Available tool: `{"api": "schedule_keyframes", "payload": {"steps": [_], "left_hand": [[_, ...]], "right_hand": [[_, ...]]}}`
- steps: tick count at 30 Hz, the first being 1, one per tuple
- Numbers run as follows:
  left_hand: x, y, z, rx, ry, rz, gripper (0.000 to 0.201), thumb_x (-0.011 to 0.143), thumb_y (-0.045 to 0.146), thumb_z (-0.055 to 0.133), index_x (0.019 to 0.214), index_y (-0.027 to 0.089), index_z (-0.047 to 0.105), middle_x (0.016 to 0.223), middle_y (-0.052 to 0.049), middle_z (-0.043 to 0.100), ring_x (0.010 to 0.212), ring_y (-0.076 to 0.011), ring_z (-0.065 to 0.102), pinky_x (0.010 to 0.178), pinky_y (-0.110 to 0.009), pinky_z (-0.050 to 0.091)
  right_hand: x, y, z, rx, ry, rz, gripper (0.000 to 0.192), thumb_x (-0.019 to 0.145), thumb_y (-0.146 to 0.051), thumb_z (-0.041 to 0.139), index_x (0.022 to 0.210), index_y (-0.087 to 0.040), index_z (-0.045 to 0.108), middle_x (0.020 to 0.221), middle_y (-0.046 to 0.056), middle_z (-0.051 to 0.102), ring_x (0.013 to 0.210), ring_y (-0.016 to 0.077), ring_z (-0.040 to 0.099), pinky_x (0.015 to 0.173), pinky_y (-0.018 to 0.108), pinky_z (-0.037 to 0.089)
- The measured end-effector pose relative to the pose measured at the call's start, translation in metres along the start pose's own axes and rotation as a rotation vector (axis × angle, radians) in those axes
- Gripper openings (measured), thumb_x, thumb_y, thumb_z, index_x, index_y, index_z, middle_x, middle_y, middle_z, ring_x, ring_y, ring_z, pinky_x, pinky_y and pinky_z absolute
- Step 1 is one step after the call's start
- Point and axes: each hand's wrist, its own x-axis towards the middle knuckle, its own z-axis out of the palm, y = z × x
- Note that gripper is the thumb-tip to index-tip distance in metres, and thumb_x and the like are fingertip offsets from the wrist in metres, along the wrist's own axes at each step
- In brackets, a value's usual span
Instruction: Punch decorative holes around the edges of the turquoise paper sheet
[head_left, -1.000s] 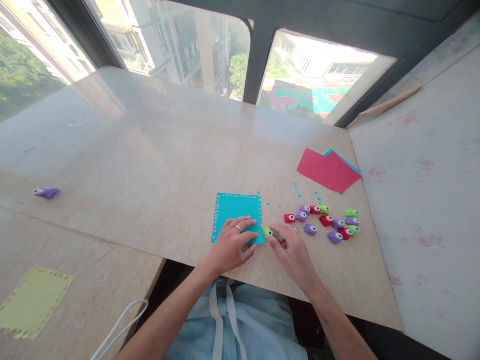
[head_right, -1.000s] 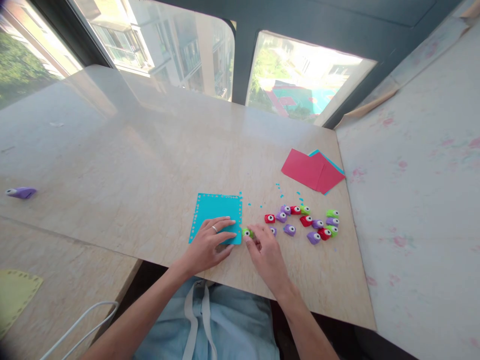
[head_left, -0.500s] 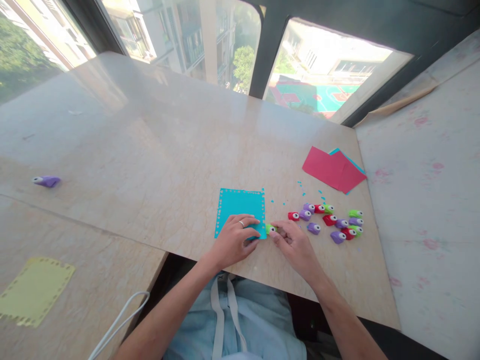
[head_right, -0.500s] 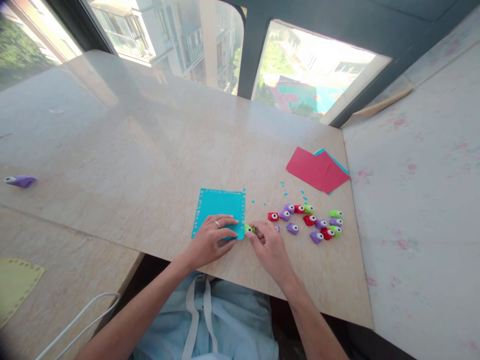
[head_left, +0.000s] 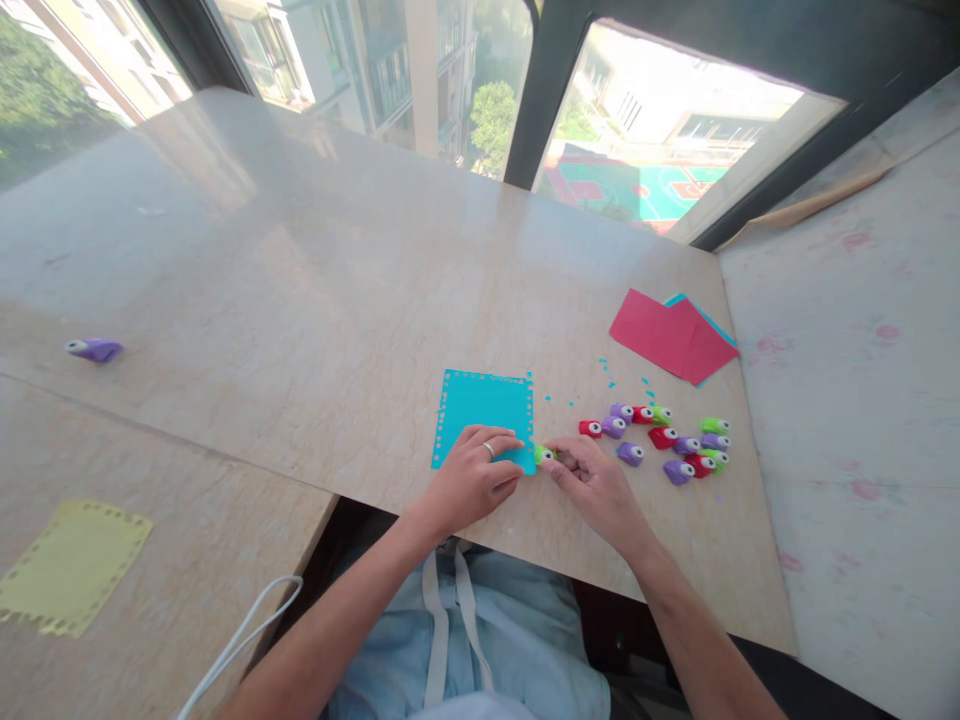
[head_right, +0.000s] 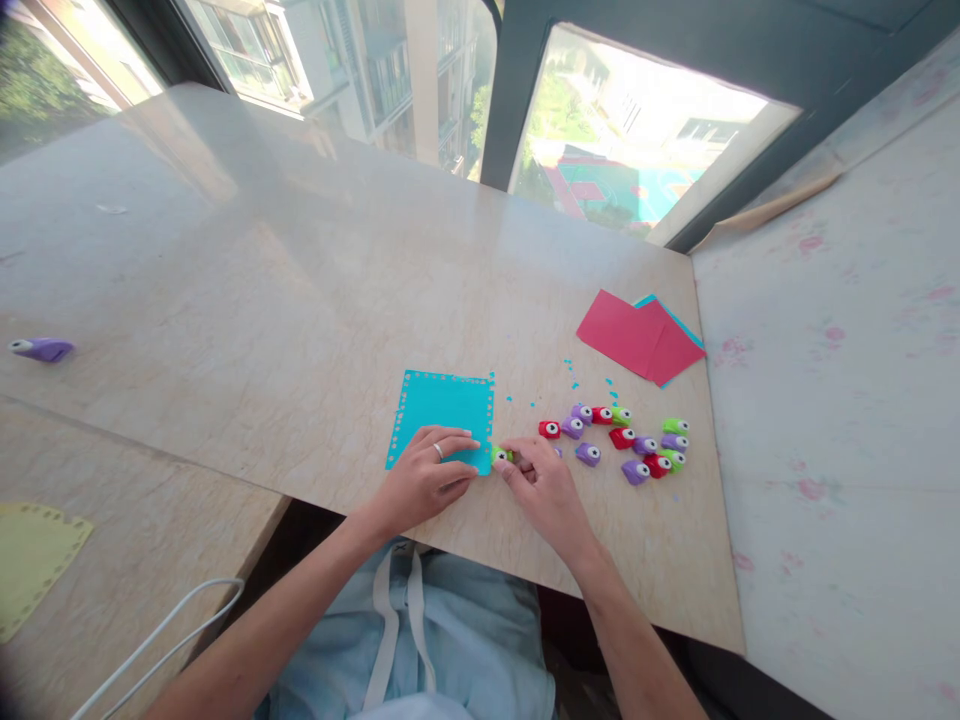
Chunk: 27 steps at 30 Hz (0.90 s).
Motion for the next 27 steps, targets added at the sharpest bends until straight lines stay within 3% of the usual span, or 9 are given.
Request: {"api": "schedule_keyframes", "payload": {"steps": [10, 15, 20, 27], "left_hand": [[-0.0024, 0.0018, 0.0011, 0.119, 0.032, 0.087, 0.017, 0.093, 0.021, 0.053, 0.089, 0.024, 0.069, 0.116, -0.001, 0.069, 0.115, -0.0192, 0.059, 0.096, -0.039, 0.044], [-0.0042, 0.0029, 0.0022, 0.167, 0.042, 0.123, 0.015, 0.093, 0.019, 0.054, 0.095, 0.023, 0.068, 0.116, -0.003, 0.068, 0.116, -0.0187, 0.058, 0.098, -0.038, 0.043], [-0.0039, 0.0036, 0.0028, 0.224, 0.133, 0.162, 0.009, 0.092, 0.02, 0.057, 0.094, 0.02, 0.066, 0.111, -0.002, 0.069, 0.112, -0.0172, 0.059, 0.095, -0.035, 0.044], [-0.0019, 0.0047, 0.0012, 0.231, 0.136, 0.176, 0.009, 0.093, 0.021, 0.057, 0.092, 0.019, 0.065, 0.107, -0.001, 0.07, 0.109, -0.0161, 0.06, 0.092, -0.033, 0.046]], "right_hand": [[0.0003, 0.0006, -0.0016, 0.011, -0.026, 0.004, 0.032, 0.087, -0.046, 0.063, 0.1, -0.019, 0.072, 0.086, 0.006, 0.061, 0.069, 0.0148, 0.055, 0.06, 0.027, 0.048], [-0.0001, 0.0008, -0.0011, 0.026, -0.038, 0.021, 0.033, 0.087, -0.046, 0.063, 0.102, -0.019, 0.071, 0.091, 0.007, 0.062, 0.07, 0.0143, 0.055, 0.062, 0.026, 0.049], [-0.0007, 0.0001, -0.0015, 0.025, -0.072, 0.029, 0.031, 0.088, -0.044, 0.063, 0.104, -0.019, 0.071, 0.094, 0.007, 0.063, 0.073, 0.0137, 0.056, 0.064, 0.026, 0.049], [-0.0021, 0.002, 0.0008, -0.01, -0.044, -0.036, 0.027, 0.092, -0.04, 0.059, 0.107, -0.021, 0.071, 0.104, 0.007, 0.064, 0.085, 0.0158, 0.06, 0.068, 0.026, 0.049]]}}
